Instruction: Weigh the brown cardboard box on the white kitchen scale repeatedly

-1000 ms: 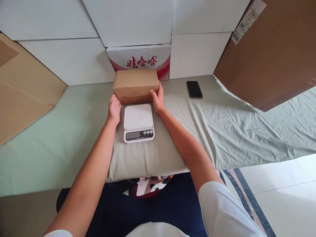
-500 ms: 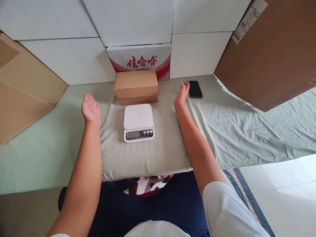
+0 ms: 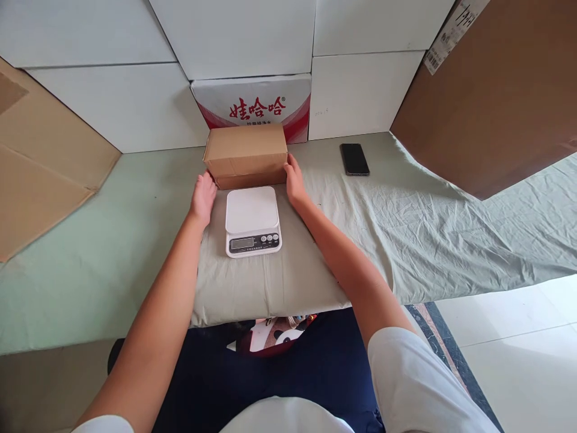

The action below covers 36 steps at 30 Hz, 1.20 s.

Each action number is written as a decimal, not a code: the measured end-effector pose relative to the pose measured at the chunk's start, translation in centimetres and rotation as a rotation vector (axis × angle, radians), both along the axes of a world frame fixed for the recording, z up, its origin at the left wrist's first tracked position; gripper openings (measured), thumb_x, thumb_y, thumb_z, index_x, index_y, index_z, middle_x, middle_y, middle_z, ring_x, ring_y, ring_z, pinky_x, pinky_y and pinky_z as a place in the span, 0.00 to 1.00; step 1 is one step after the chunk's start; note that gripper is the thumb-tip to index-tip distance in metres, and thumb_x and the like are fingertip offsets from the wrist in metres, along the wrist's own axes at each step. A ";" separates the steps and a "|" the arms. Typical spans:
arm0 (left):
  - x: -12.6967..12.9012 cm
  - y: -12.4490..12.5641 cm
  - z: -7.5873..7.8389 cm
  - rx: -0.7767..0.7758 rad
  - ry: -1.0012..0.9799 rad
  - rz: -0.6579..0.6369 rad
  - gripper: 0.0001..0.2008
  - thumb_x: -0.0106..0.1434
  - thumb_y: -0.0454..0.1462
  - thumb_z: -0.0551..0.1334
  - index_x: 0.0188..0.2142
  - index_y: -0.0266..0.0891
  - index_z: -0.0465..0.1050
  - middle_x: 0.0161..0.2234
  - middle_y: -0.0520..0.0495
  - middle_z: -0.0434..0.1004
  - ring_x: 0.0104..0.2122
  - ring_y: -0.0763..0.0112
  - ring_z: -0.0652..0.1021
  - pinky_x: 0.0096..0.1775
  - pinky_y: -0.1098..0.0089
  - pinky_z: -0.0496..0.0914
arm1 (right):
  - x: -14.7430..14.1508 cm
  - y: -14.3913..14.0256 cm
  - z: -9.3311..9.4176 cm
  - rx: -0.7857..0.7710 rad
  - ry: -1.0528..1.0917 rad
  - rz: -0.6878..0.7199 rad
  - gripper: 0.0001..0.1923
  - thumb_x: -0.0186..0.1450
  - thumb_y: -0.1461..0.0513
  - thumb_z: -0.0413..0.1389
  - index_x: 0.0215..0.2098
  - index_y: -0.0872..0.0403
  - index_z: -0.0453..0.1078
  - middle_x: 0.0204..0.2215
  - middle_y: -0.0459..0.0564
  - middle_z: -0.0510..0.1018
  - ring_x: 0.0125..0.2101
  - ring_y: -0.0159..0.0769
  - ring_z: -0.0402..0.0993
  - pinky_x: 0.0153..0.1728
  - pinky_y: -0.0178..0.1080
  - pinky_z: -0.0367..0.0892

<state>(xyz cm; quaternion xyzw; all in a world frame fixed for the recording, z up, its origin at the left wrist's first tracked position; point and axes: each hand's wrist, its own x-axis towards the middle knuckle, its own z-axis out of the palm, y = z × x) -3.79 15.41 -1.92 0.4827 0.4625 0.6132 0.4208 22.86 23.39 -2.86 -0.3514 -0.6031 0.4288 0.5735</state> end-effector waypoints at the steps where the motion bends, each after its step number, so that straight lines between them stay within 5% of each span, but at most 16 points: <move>1: 0.4 -0.1 0.2 0.007 0.004 -0.013 0.45 0.64 0.66 0.54 0.72 0.45 0.60 0.77 0.42 0.51 0.77 0.58 0.53 0.75 0.55 0.47 | -0.6 -0.7 0.4 -0.007 0.023 0.014 0.39 0.62 0.32 0.48 0.62 0.43 0.64 0.67 0.46 0.73 0.70 0.44 0.64 0.75 0.58 0.57; 6: 1.1 -2.1 2.8 0.112 0.057 -0.020 0.39 0.65 0.64 0.58 0.69 0.50 0.66 0.77 0.48 0.55 0.77 0.61 0.54 0.75 0.61 0.49 | -1.5 -3.5 3.3 -0.053 0.131 -0.034 0.47 0.60 0.29 0.48 0.66 0.46 0.58 0.69 0.50 0.67 0.72 0.49 0.59 0.76 0.57 0.56; 11: 2.1 -7.0 5.6 0.216 0.120 -0.013 0.38 0.66 0.64 0.55 0.69 0.51 0.67 0.75 0.50 0.59 0.77 0.57 0.55 0.75 0.58 0.50 | 0.3 -7.7 6.1 0.112 0.001 -0.021 0.39 0.66 0.33 0.45 0.70 0.38 0.54 0.70 0.45 0.64 0.73 0.48 0.56 0.75 0.58 0.55; 19: 2.9 -15.5 3.0 0.121 0.127 0.022 0.42 0.65 0.64 0.57 0.71 0.48 0.64 0.75 0.44 0.58 0.76 0.49 0.55 0.75 0.52 0.52 | 2.5 -16.2 4.8 0.016 -0.016 0.008 0.32 0.66 0.40 0.54 0.64 0.40 0.62 0.64 0.50 0.70 0.65 0.51 0.65 0.69 0.58 0.64; 36: 2.6 -16.7 2.6 0.071 0.126 0.052 0.40 0.65 0.64 0.55 0.70 0.51 0.65 0.75 0.49 0.59 0.76 0.50 0.54 0.75 0.53 0.50 | 1.7 -17.5 4.0 0.040 -0.054 -0.002 0.36 0.68 0.39 0.52 0.70 0.37 0.54 0.68 0.50 0.65 0.66 0.51 0.64 0.69 0.61 0.63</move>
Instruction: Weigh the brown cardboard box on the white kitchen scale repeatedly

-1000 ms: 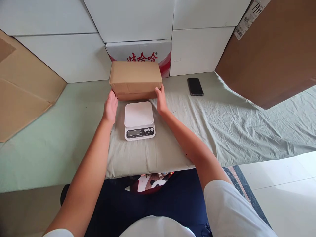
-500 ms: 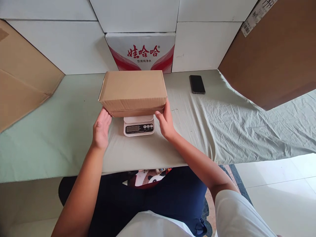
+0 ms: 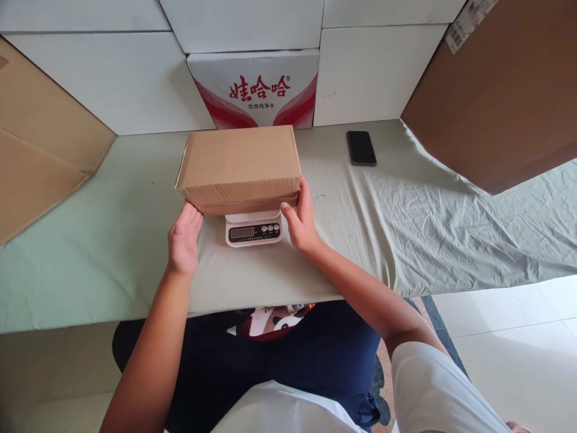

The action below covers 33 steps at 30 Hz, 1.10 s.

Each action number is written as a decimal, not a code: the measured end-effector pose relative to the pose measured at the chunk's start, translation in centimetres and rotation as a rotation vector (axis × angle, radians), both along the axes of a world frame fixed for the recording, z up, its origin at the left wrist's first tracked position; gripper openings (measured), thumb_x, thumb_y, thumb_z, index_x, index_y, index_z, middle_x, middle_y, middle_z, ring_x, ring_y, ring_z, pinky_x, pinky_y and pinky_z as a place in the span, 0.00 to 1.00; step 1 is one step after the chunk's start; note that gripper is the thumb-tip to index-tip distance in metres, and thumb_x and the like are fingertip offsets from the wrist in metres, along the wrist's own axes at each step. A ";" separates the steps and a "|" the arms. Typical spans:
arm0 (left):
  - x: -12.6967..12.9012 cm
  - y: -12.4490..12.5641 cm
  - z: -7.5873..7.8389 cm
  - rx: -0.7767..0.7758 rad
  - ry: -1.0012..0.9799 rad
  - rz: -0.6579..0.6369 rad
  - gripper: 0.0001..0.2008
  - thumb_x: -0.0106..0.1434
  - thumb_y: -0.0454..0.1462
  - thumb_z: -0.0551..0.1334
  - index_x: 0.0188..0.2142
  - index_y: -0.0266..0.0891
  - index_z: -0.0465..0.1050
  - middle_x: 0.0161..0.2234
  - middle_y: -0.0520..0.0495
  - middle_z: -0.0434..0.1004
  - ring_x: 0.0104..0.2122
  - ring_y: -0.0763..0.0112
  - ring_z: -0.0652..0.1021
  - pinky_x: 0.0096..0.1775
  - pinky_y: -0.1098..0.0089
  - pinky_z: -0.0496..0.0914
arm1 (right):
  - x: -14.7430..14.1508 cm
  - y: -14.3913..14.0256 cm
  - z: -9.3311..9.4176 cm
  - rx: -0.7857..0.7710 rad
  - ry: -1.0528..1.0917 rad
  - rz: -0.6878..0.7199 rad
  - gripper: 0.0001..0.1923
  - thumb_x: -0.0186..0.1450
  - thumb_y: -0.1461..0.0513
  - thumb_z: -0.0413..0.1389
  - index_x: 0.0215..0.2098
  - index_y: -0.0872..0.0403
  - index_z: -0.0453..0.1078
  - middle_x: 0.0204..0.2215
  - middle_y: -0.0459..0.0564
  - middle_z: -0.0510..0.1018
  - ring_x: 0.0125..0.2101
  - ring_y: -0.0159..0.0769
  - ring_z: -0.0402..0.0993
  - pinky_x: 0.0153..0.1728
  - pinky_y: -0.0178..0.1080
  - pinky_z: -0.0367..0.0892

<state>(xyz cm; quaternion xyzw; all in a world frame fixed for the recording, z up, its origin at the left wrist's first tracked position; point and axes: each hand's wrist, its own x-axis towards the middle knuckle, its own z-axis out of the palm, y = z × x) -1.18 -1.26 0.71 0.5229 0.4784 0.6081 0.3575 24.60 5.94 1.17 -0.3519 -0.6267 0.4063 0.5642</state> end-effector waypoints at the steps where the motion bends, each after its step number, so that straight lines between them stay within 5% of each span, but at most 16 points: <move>1: 0.0 0.0 0.0 -0.002 0.000 0.002 0.40 0.65 0.65 0.55 0.71 0.51 0.65 0.75 0.49 0.59 0.76 0.50 0.54 0.75 0.53 0.50 | 0.0 -0.1 0.1 -0.004 0.004 0.002 0.36 0.67 0.39 0.52 0.70 0.38 0.54 0.68 0.50 0.65 0.66 0.51 0.64 0.69 0.61 0.63; 7: -0.1 0.0 -0.2 0.014 0.008 0.007 0.39 0.66 0.64 0.54 0.71 0.52 0.64 0.75 0.49 0.60 0.76 0.52 0.55 0.75 0.53 0.51 | -0.2 -0.2 0.2 -0.015 0.035 0.003 0.37 0.67 0.39 0.52 0.71 0.36 0.53 0.70 0.50 0.64 0.69 0.52 0.62 0.70 0.63 0.61; 12: -1.0 0.3 0.0 0.056 0.003 0.103 0.40 0.68 0.64 0.49 0.73 0.55 0.59 0.78 0.54 0.51 0.77 0.58 0.51 0.75 0.57 0.50 | 2.4 2.4 0.2 -0.027 0.127 -0.212 0.36 0.69 0.37 0.46 0.71 0.31 0.48 0.75 0.43 0.52 0.78 0.52 0.47 0.76 0.68 0.46; 19: -1.7 0.5 0.4 0.075 -0.144 0.164 0.39 0.69 0.63 0.48 0.73 0.52 0.59 0.79 0.52 0.45 0.78 0.59 0.48 0.76 0.57 0.47 | 5.7 5.6 -0.1 -0.162 0.217 -0.339 0.37 0.67 0.35 0.42 0.71 0.32 0.50 0.76 0.44 0.54 0.78 0.53 0.48 0.75 0.70 0.46; 26: -1.6 0.8 0.2 0.034 -0.117 0.129 0.47 0.66 0.68 0.46 0.74 0.46 0.56 0.79 0.45 0.44 0.78 0.58 0.48 0.75 0.59 0.49 | 3.6 4.4 -0.1 -0.269 0.251 -0.217 0.38 0.64 0.34 0.48 0.68 0.35 0.56 0.75 0.45 0.57 0.77 0.50 0.52 0.76 0.64 0.48; 33: -0.1 0.4 0.5 -0.009 -0.008 -0.044 0.46 0.63 0.70 0.49 0.71 0.50 0.65 0.75 0.46 0.58 0.76 0.51 0.57 0.75 0.53 0.52 | 0.8 1.5 0.3 -0.069 0.057 0.034 0.38 0.67 0.37 0.50 0.70 0.37 0.56 0.74 0.43 0.61 0.75 0.49 0.53 0.77 0.58 0.52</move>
